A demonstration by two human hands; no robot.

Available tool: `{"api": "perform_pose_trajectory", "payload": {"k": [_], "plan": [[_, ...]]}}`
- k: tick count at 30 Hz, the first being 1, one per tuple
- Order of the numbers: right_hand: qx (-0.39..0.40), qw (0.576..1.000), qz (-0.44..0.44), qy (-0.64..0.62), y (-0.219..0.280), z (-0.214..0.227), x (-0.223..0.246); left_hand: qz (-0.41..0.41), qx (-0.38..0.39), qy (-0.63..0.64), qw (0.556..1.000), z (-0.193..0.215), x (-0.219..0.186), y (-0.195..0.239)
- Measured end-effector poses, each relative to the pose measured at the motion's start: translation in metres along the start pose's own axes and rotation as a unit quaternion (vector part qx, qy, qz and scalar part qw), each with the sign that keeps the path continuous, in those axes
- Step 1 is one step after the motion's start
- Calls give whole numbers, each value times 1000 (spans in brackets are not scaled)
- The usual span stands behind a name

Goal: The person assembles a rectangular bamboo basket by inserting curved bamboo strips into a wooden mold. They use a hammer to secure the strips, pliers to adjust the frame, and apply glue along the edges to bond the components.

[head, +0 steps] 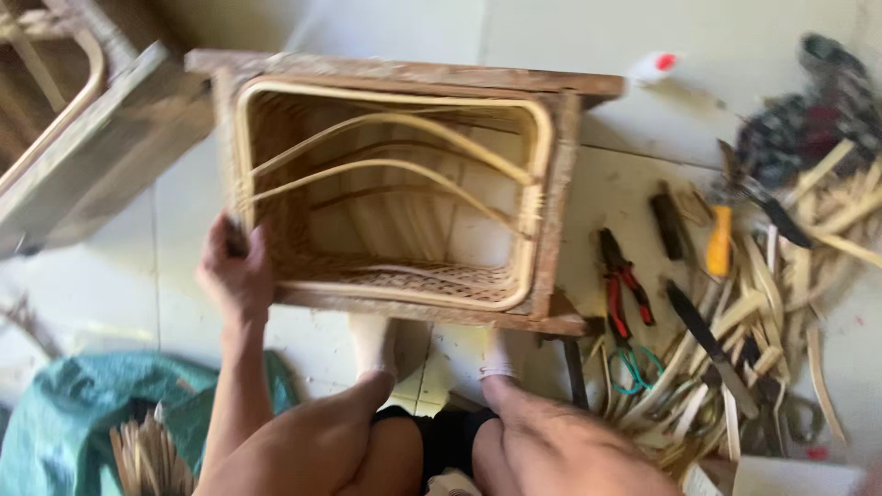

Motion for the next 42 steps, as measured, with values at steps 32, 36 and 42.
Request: {"api": "perform_pose_trajectory", "payload": {"k": [32,36,42], "plan": [[-44,655,709,258,-157,-32,346,8,27,-62,998,13,-53,8],[-21,667,702,250,-164,-39,347,-8,13,-65,998,13,-58,5],[2,678,690,254,-169,-46,342,3,17,-53,998,14,-56,8]]}}
Point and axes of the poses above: each hand's wrist, its own y-axis away from the middle knuckle, its own z-axis out of the back of the hand, x = y × z, the point moved 5 cm from there along -y, towards the middle knuckle, and after that the axes turned 4 degrees about -x, right-handed, at the moved point
